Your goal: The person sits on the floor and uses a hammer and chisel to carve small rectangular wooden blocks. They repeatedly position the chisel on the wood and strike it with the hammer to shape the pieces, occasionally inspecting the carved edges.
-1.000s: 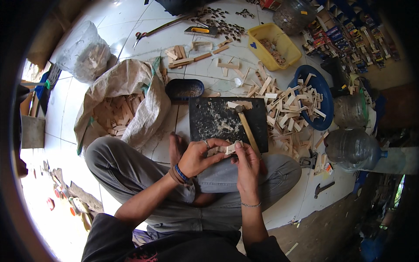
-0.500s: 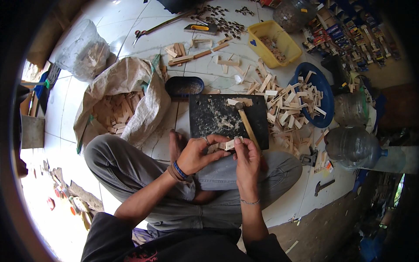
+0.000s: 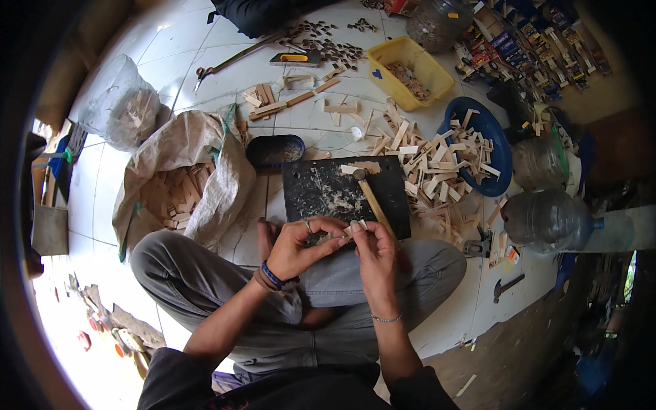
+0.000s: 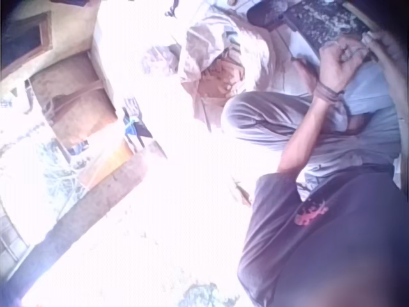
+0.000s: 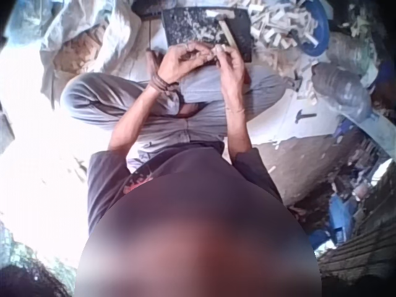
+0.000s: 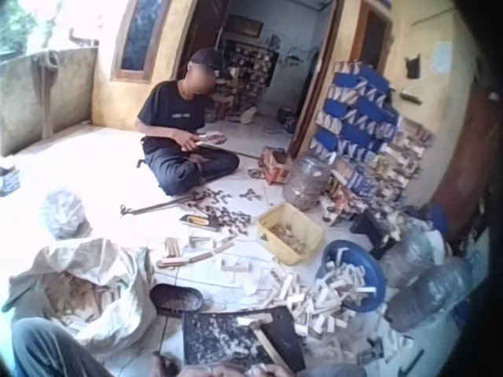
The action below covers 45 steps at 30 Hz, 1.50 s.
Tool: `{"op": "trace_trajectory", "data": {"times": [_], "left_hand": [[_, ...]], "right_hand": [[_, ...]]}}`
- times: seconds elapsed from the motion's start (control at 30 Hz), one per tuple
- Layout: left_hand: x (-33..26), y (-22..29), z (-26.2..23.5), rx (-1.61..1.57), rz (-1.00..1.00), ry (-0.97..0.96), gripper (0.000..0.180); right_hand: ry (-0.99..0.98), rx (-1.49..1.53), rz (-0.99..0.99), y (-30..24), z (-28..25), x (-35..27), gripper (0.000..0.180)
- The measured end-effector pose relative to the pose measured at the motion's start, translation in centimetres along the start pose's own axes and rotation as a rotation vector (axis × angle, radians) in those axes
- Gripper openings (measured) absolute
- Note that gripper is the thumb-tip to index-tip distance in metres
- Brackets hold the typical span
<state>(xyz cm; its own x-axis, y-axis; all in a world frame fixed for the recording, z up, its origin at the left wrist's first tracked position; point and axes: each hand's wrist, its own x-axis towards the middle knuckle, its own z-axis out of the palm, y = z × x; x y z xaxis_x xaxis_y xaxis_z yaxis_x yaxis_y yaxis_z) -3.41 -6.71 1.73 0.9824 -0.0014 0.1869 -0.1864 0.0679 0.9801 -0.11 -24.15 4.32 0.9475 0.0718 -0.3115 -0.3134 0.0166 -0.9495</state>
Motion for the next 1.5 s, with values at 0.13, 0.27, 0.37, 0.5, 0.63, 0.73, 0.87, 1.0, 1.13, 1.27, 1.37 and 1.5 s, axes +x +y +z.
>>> {"op": "trace_trajectory", "data": {"times": [0.13, 0.27, 0.37, 0.5, 0.63, 0.73, 0.87, 1.0, 1.13, 1.27, 1.37, 1.5], "left_hand": [[0.0, -0.2, 0.2, -0.156, -0.094, 0.011, 0.016], [0.0, -0.4, -0.2, -0.190, -0.133, -0.026, 0.016], [-0.1, -0.5, -0.1, -0.205, -0.121, -0.038, 0.015], [-0.1, -0.4, -0.1, -0.231, -0.159, -0.040, 0.016], [0.1, -0.5, -0.1, -0.197, -0.122, -0.028, 0.016], [-0.1, -0.8, -0.2, -0.175, -0.124, -0.038, 0.017], [-0.1, -1.1, 0.0, -0.171, -0.108, -0.022, 0.018], [-0.2, -1.1, 0.0, -0.197, -0.113, -0.011, 0.018], [-0.2, -1.1, -0.1, -0.181, -0.110, -0.028, 0.017], [-0.2, -1.2, -0.2, -0.196, -0.114, -0.043, 0.017], [-0.1, -1.3, -0.2, -0.184, -0.075, -0.022, 0.016], [-0.1, -1.1, -0.2, -0.210, -0.088, -0.029, 0.017]], "right_hand": [[-0.017, -0.029, -0.004, 0.4, -0.1, 0.1, 0.018], [-0.020, -0.180, -0.007, 0.3, -0.7, 0.1, 0.025], [0.141, -0.557, -0.470, 0.0, -2.6, 0.5, 0.032], [0.048, -1.356, -0.544, -0.4, -6.2, 2.0, 0.044], [-0.055, -1.389, -0.502, -1.3, -7.0, 1.8, 0.041], [-0.154, -1.043, -0.593, -4.3, -7.8, -1.0, 0.046], [-0.294, -1.030, -0.441, -7.3, -8.8, -6.5, 0.049], [-0.335, -1.093, -0.483, -6.8, -8.6, -9.1, 0.048], [-0.321, -1.092, -0.569, -6.4, -9.3, -9.7, 0.054], [-0.238, -1.103, -0.859, -5.6, -9.7, -9.6, 0.060], [-0.276, -1.236, -0.822, -4.9, -9.7, -9.1, 0.062], [-0.254, -1.200, -0.838, -5.0, -10.0, -8.4, 0.065]]}}
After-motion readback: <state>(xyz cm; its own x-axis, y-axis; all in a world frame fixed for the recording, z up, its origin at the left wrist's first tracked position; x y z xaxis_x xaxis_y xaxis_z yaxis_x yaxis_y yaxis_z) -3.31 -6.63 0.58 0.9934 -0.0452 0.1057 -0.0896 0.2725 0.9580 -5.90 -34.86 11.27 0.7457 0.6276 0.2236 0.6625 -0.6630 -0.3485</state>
